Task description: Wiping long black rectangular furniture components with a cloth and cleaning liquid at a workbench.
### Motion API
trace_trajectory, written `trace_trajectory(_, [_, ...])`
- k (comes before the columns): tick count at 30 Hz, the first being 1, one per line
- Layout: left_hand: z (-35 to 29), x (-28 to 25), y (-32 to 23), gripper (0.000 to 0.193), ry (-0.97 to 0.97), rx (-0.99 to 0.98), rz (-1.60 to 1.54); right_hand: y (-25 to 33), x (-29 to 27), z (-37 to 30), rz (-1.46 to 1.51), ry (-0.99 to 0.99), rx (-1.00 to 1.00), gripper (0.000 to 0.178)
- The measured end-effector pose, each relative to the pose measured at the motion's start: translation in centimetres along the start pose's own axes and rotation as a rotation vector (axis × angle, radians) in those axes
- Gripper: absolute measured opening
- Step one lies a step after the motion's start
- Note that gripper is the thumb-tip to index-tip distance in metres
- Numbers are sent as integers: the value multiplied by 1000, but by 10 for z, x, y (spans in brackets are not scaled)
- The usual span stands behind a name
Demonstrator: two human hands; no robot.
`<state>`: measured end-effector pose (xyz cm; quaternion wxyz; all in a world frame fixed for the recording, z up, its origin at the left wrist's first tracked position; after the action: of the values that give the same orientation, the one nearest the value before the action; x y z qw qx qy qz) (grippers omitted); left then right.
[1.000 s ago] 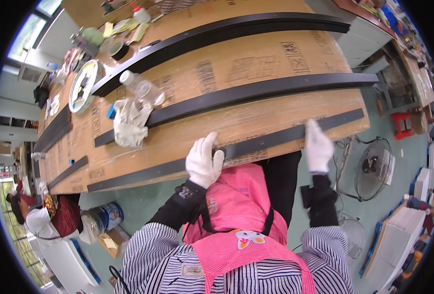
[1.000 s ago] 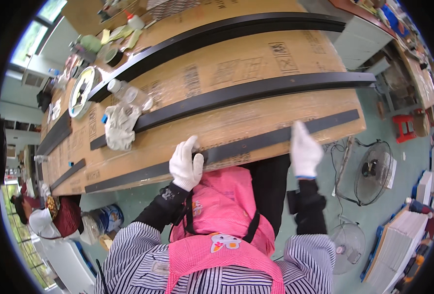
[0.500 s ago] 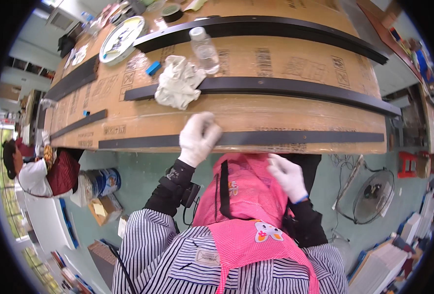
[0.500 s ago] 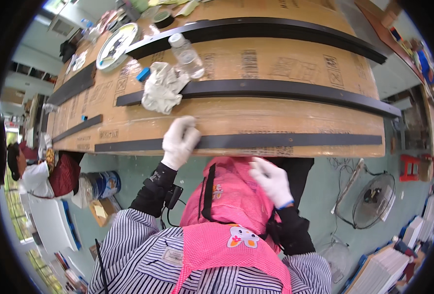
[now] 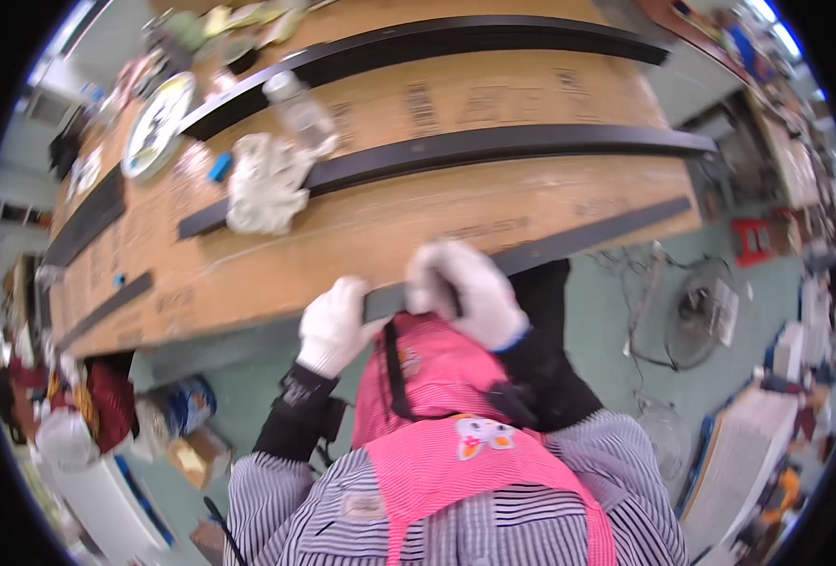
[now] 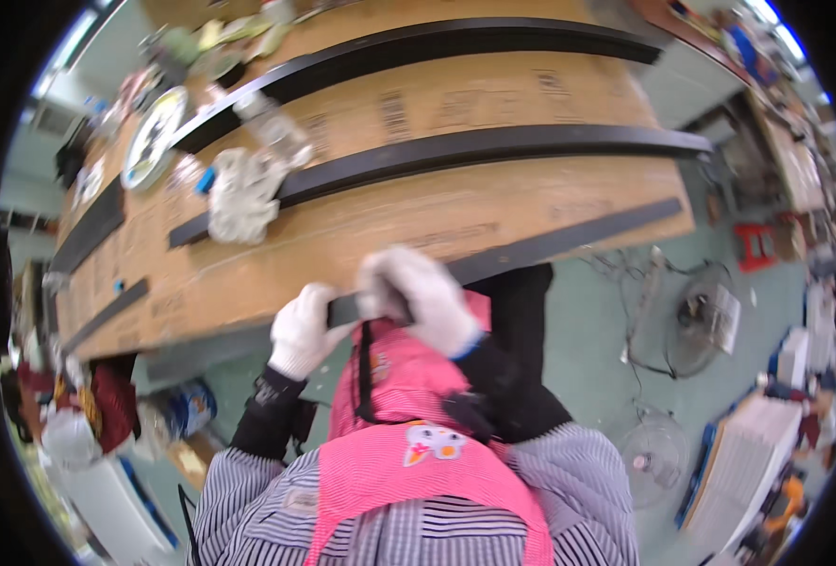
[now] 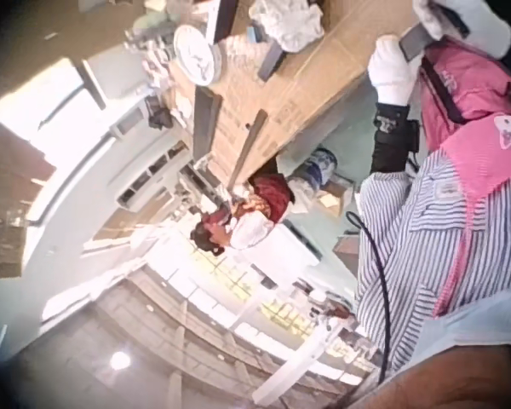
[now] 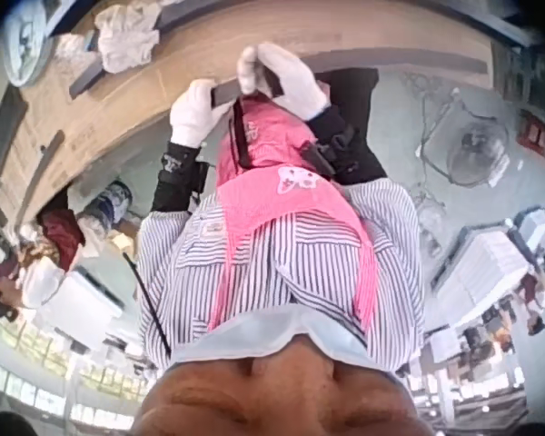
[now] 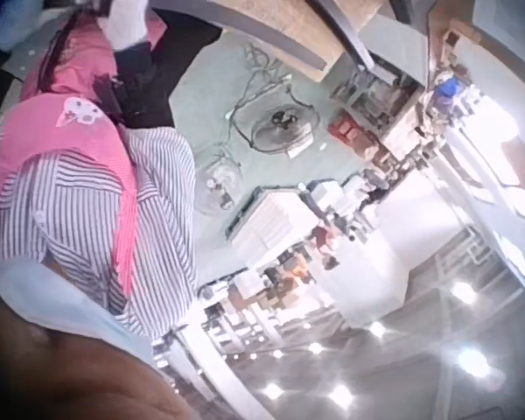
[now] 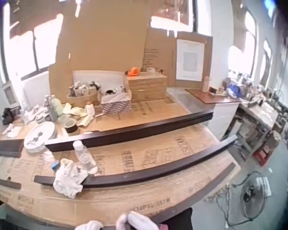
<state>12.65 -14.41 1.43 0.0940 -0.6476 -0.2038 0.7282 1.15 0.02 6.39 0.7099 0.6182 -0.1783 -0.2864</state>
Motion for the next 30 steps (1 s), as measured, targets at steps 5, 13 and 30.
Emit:
trace_trajectory(5, [-23, 2, -2, 53, 91, 17, 83, -119, 19, 14, 1526, -263, 467, 30])
trace_trajectory(13, [3, 10, 2, 55, 45, 138, 119, -138, -296, -33, 1389, -778, -124, 32])
trace_trajectory(30, [27, 15, 21, 61, -8, 57, 304, -132, -226, -38, 1241, -566, 31, 23])
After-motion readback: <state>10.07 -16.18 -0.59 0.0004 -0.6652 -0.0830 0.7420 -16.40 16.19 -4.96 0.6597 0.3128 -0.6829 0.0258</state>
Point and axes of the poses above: each hand's wrist, its own z-axis towards the middle knuckle, its own x-axis out of the palm, y = z × x, the point moved 10 cm from there along z, towards the middle knuckle, and after that the axes turned 1 degree about x, right-handed, at the moved point
